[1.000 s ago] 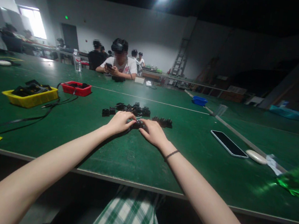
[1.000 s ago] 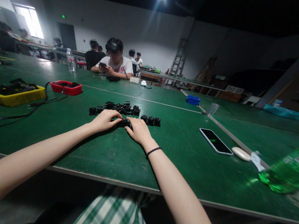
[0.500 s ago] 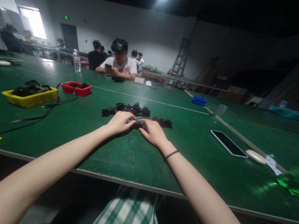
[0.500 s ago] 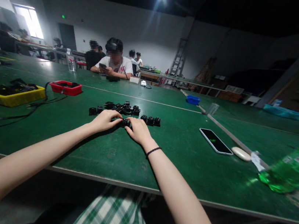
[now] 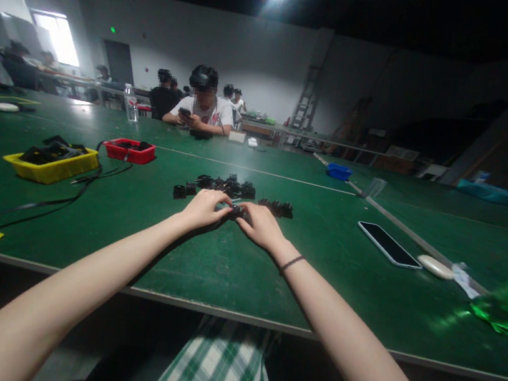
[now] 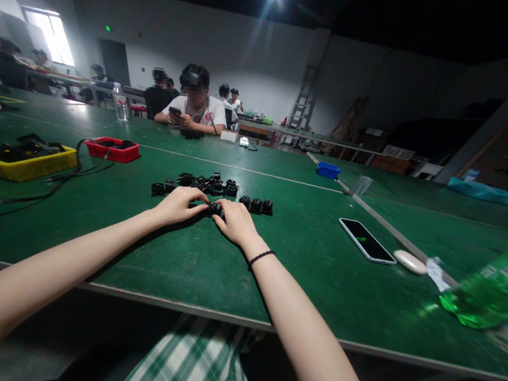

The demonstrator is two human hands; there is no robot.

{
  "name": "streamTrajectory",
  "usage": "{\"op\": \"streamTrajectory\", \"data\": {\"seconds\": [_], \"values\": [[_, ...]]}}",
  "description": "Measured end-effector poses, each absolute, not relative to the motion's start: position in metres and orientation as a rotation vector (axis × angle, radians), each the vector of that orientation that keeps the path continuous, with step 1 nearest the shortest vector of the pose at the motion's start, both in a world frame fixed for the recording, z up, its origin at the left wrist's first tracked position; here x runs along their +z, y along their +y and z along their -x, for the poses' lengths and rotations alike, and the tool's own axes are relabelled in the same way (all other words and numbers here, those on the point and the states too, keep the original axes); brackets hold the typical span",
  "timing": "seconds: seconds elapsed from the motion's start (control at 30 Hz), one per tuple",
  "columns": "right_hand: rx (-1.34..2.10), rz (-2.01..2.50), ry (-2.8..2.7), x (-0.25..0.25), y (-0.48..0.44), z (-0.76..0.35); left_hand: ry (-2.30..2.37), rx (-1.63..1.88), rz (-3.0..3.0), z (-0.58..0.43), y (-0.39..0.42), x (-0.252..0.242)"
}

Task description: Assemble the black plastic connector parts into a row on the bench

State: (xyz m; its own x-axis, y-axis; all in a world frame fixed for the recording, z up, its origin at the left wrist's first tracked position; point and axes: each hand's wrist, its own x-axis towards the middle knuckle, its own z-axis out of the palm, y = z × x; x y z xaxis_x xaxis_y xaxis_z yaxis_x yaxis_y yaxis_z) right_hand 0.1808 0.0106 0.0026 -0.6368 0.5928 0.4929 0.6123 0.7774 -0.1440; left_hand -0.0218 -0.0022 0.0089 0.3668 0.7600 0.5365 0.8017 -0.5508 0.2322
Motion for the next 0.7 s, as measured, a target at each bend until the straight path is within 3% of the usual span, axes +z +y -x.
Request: {"op": "streamTrajectory", "data": {"seconds": [0.7], "values": [[-0.037,0.89,-2.444,0.0032,0.0101,-0.1811,-1.428,-0.94,2.556,0.0228,0.0002,0.0071]]}}
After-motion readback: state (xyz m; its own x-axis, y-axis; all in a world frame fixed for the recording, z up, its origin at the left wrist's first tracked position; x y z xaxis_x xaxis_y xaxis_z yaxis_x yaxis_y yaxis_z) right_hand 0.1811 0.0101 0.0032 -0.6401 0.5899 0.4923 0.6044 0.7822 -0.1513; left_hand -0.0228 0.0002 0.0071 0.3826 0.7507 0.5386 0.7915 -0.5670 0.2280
